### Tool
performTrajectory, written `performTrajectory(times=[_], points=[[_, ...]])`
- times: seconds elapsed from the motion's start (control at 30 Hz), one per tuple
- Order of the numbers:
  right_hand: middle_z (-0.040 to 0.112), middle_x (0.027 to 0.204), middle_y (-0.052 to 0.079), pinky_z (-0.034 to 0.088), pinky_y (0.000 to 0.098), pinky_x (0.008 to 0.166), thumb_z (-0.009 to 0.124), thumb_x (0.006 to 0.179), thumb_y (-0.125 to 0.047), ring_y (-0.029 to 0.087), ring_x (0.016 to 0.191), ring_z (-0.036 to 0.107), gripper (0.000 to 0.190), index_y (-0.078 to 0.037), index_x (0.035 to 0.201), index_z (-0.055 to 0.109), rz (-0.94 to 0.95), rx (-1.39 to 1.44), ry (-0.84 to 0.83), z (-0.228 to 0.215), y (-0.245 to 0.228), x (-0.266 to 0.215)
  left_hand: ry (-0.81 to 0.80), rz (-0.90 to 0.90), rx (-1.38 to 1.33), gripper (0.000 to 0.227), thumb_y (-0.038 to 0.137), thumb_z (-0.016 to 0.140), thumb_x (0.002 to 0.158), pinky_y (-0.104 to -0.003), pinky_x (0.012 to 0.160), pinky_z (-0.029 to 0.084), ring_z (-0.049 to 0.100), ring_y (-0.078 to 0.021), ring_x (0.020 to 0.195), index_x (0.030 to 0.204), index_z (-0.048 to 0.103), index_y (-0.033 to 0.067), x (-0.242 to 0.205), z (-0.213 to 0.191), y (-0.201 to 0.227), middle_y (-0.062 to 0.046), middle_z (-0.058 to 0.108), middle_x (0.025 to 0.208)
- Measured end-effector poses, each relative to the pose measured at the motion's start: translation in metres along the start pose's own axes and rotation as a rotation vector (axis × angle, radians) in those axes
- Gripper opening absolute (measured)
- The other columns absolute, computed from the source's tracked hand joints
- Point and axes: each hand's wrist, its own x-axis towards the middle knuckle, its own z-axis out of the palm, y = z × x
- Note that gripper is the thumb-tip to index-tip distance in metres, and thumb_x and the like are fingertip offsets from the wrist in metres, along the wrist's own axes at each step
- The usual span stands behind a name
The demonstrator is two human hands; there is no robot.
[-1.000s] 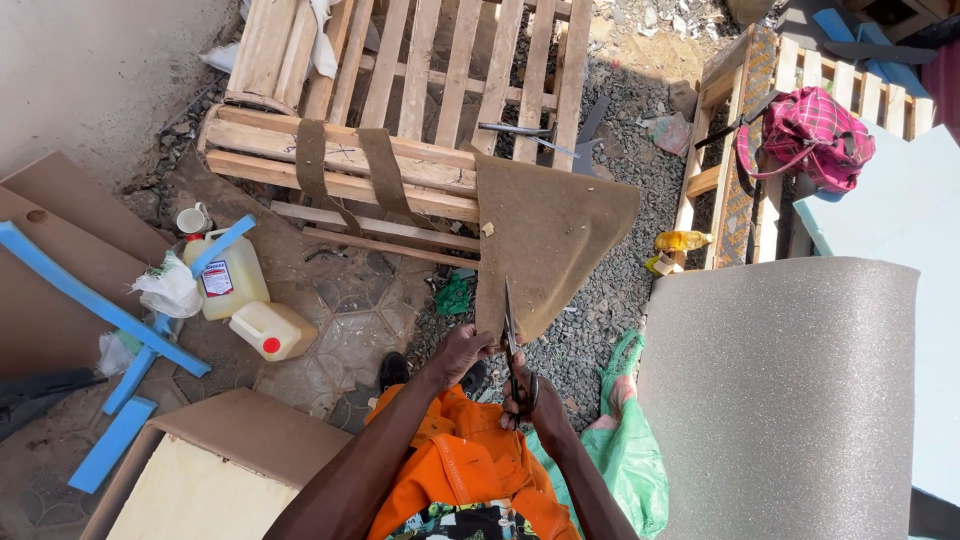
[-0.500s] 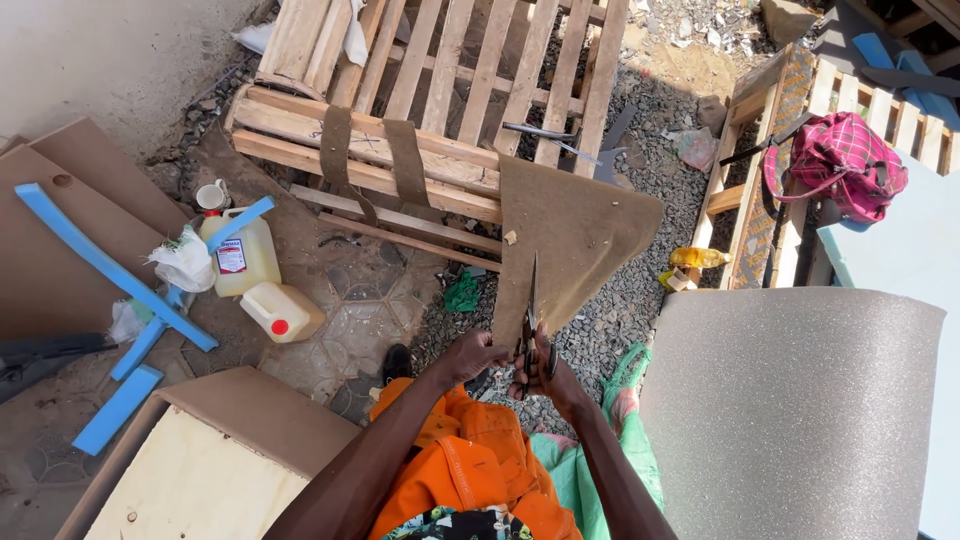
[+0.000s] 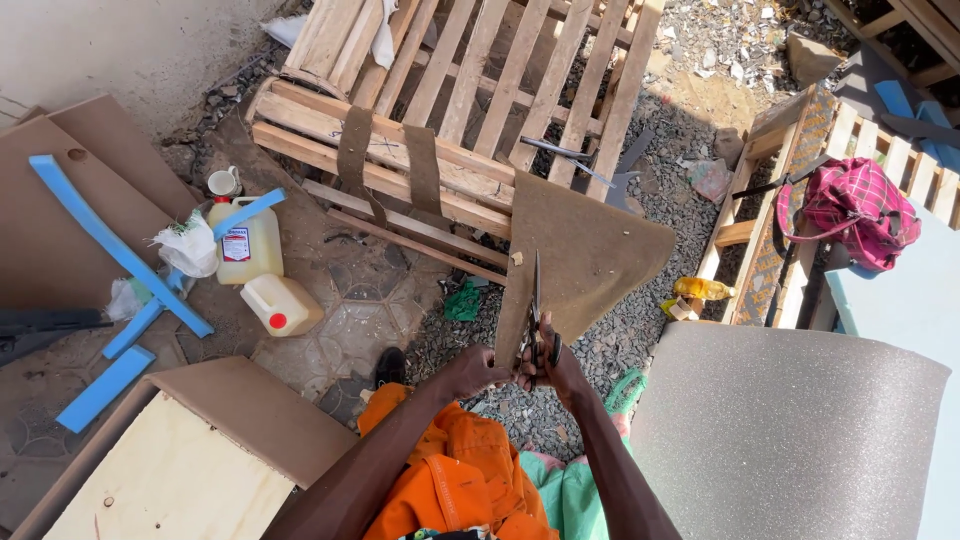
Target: Using scissors to cut through thick fabric straps attached to a wooden pallet frame.
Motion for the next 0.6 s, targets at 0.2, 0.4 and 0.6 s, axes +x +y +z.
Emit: performTrajectory(times=[0.2,0.4,0.6], points=[[0.051,0.055,0.008,0.057,0.0358,0.05,0.061,0.088,-0.081,0.028,0.048,0.067,0.079,-0.002,0.08,0.061,-0.044,-0.018,0.133,-0.009,-0.004,0.014,-0.024,-0.014,0.105,0.024,0.03,0.072,0.08,-0.038,0.06,0.045,0.054,-0.0221,0.055,0.063,0.07,0.0125,0.014,0.002,-0.017,-0.009,0.063,0.062],[0.054,0.063,0.01,0.059,0.0414,0.064,0.049,0.085,-0.09,0.032,0.06,0.07,0.09,-0.001,0.088,0.059,-0.021,-0.089,0.009,-0.022,-0.02,0.034,-0.061,-0.065,0.178,0.025,0.035,0.071,0.078,-0.04,0.064,0.049,0.059,-0.0237,0.059,0.065,0.07,0.0137,0.029,0.008,-0.048,-0.008,0.064,0.064],[0.051,0.057,0.01,0.058,0.0384,0.051,0.065,0.09,-0.075,0.031,0.049,0.069,0.073,-0.003,0.08,0.059,-0.063,-0.059,0.102,-0.031,-0.01,0.052,-0.067,-0.045,0.212,0.029,0.036,0.074,0.076,-0.046,0.068,0.052,0.065,-0.0303,0.066,0.072,0.075,0.0067,0.039,0.011,-0.077,-0.014,0.069,0.07]])
